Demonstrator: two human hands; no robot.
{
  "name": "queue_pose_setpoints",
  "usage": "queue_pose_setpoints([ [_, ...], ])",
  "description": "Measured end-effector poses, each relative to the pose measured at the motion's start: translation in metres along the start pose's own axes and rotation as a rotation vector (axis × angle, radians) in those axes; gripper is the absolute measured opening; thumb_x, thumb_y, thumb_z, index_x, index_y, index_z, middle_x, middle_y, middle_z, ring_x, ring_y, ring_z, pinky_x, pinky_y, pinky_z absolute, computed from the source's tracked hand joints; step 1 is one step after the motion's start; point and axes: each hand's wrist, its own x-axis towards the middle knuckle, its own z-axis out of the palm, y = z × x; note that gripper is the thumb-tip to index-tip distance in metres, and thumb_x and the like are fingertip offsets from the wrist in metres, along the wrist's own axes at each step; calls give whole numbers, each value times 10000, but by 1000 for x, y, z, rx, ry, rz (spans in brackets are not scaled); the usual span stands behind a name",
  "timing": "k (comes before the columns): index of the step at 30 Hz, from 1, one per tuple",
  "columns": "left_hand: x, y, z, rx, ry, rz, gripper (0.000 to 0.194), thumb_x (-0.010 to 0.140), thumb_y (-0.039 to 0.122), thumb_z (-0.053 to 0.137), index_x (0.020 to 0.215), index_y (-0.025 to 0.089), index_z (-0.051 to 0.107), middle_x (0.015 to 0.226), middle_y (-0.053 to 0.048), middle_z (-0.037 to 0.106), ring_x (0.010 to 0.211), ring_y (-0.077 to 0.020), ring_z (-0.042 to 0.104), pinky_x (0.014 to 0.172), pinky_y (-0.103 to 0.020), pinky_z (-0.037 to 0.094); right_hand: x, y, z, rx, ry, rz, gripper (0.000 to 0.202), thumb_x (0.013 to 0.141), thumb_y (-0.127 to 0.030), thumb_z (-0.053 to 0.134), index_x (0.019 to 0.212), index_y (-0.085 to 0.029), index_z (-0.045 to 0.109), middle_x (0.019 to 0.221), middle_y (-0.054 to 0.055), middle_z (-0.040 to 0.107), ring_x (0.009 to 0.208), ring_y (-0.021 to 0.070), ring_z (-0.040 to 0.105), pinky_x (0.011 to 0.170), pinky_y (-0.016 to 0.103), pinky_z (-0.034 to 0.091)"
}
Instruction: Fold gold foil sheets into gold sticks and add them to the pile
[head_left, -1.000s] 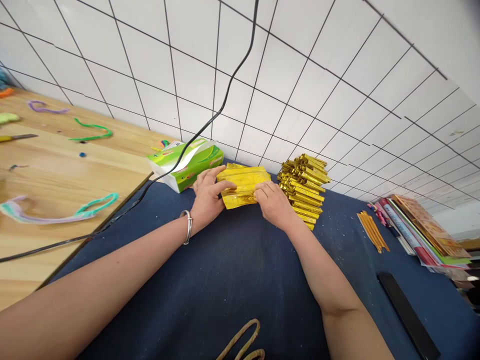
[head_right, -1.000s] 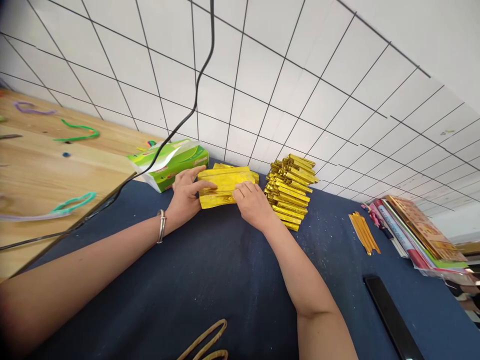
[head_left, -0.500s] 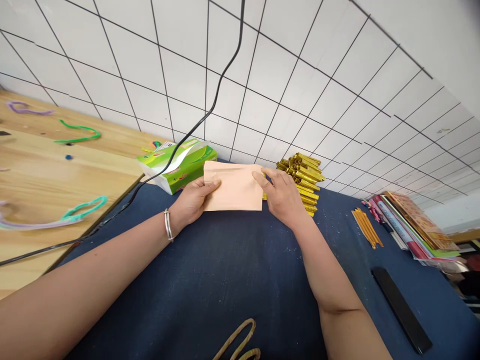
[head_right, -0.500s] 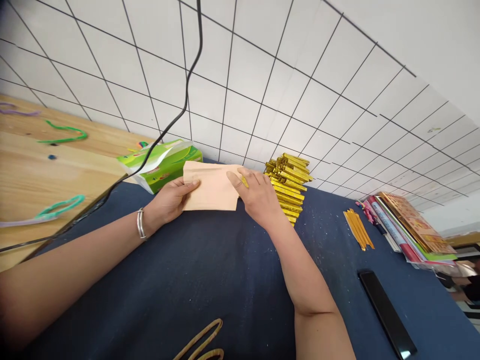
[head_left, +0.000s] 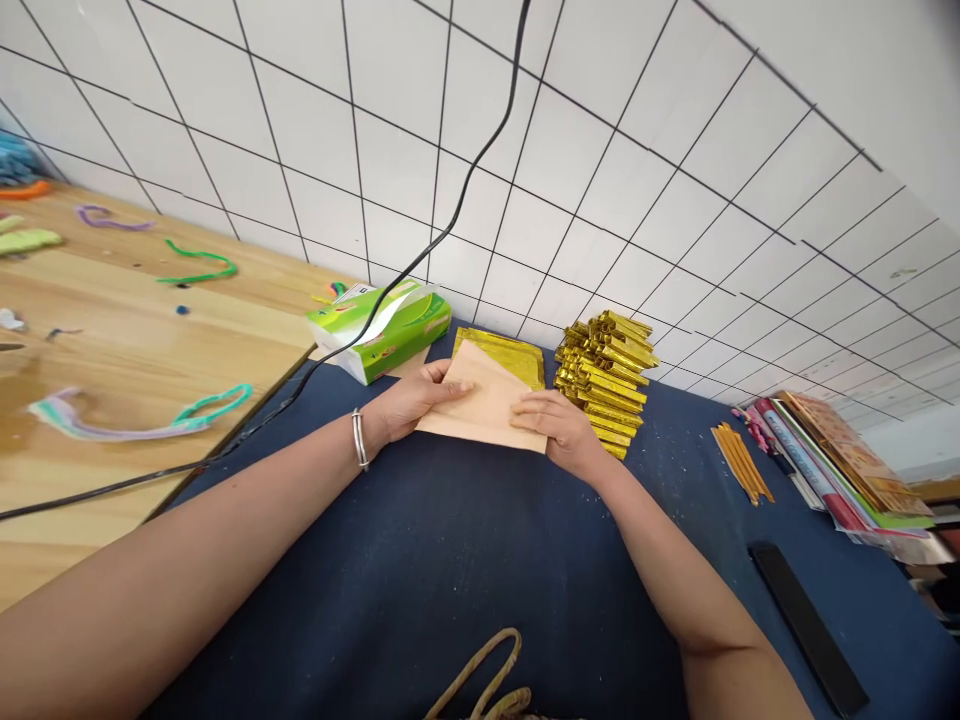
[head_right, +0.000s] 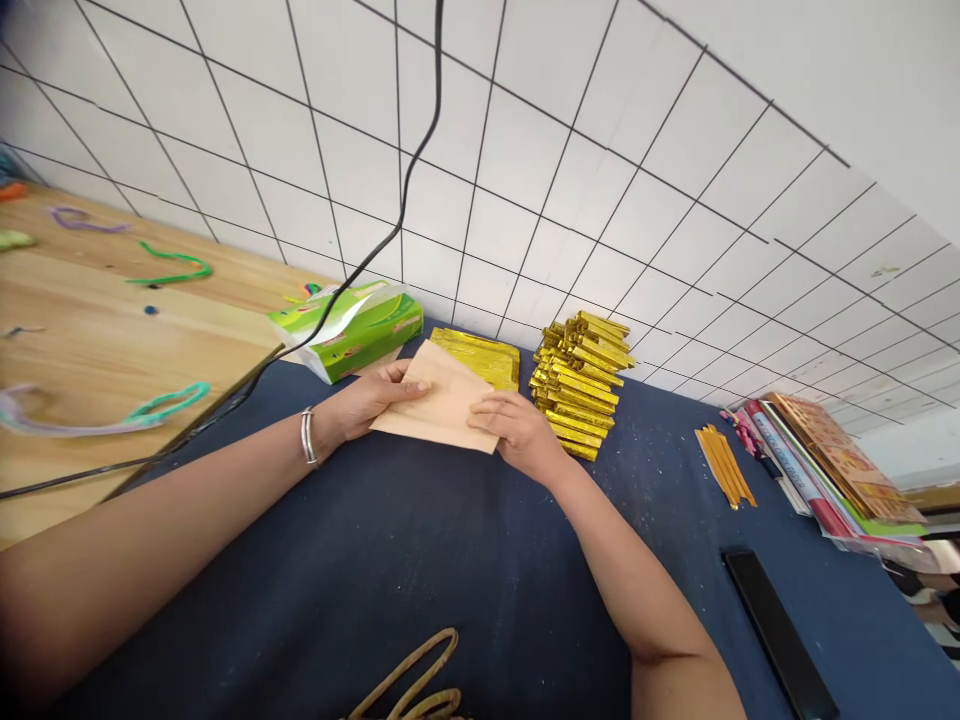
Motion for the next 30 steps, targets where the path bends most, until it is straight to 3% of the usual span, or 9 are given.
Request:
queue_pose_setpoints([
  [5, -4, -2, 6, -35, -192, -64, 435, 667, 314, 745, 1059, 175, 617, 961, -91, 696, 835, -235, 672, 786, -392, 539, -34, -12, 13, 53, -37, 64, 255, 853, -182, 540, 1054, -297, 646, 1124, 33, 665, 1164, 200, 538, 944, 447, 452],
  [9, -3, -2, 6, 13, -191, -60, 388, 701, 287, 718, 1057, 175, 614, 1049, -99, 673, 843, -213, 665, 778, -362, 531, -47, -20, 21, 52, -67, 81, 284, 854, -133, 487, 1041, -284, 637, 1221, 37, 615, 1254, 201, 462, 978, 460, 418],
  [13, -4, 0, 4, 47, -250, -67, 385, 703, 226, 725, 1060, 166, 595, 1190, -107, 612, 976, -199, 628, 881, -348, 484, -47, -27, 27, 85, -120, 36, 251, 846, -124, 502, 1006, -254, 644, 1234, 33, 607, 1293, 188, 412, 1034, 424, 364],
  [17, -5, -1, 2, 46, -281, -86, 351, 742, 239, 696, 1064, 154, 586, 1242, -122, 579, 980, -195, 618, 875, -349, 479, -44, -36, 28, 66, -206, 29, 276, 839, -238, 558, 1110, -237, 612, 1341, 65, 516, 1330, 222, 350, 1052, 434, 323],
  [19, -4, -3, 1, 24, -259, -70, 332, 758, 241, 678, 1064, 152, 588, 1253, -121, 571, 981, -194, 616, 873, -349, 480, -44, -40, 29, 96, -187, 58, 283, 844, -287, 568, 1120, -241, 610, 1299, 66, 554, 1292, 224, 403, 1046, 420, 327],
  [21, -3, -4, 1, 12, -241, -52, 318, 762, 229, 667, 1061, 151, 592, 1250, -120, 573, 996, -202, 613, 883, -356, 476, -45, -41, 32, 162, -109, 155, 207, 872, -292, 537, 1042, -239, 642, 1137, 48, 653, 1159, 201, 528, 996, 369, 375],
  [23, -2, -5, 3, 18, -234, -30, 303, 763, 202, 655, 1055, 148, 599, 1242, -119, 579, 1025, -214, 606, 895, -357, 471, -46, -40, 35, 201, 5, 369, 201, 901, -306, 487, 944, -218, 663, 927, 28, 693, 933, 172, 615, 853, 301, 444],
  [26, -3, -5, 6, -1, -261, -23, 317, 760, 150, 635, 1074, 148, 596, 1240, -120, 581, 1084, -234, 584, 925, -361, 457, -44, -34, 39, 186, 116, 702, 292, 908, -381, 442, 841, -194, 657, 716, -1, 632, 673, 143, 575, 611, 243, 416],
  [30, -4, -7, 11, -100, -297, -64, 307, 842, 262, 575, 1127, 146, 562, 1272, -154, 553, 1156, -276, 541, 954, -402, 440, -38, -26, 43, 142, 80, 752, 293, 886, -377, 454, 748, -197, 639, 684, -12, 606, 657, 137, 546, 591, 230, 366],
])
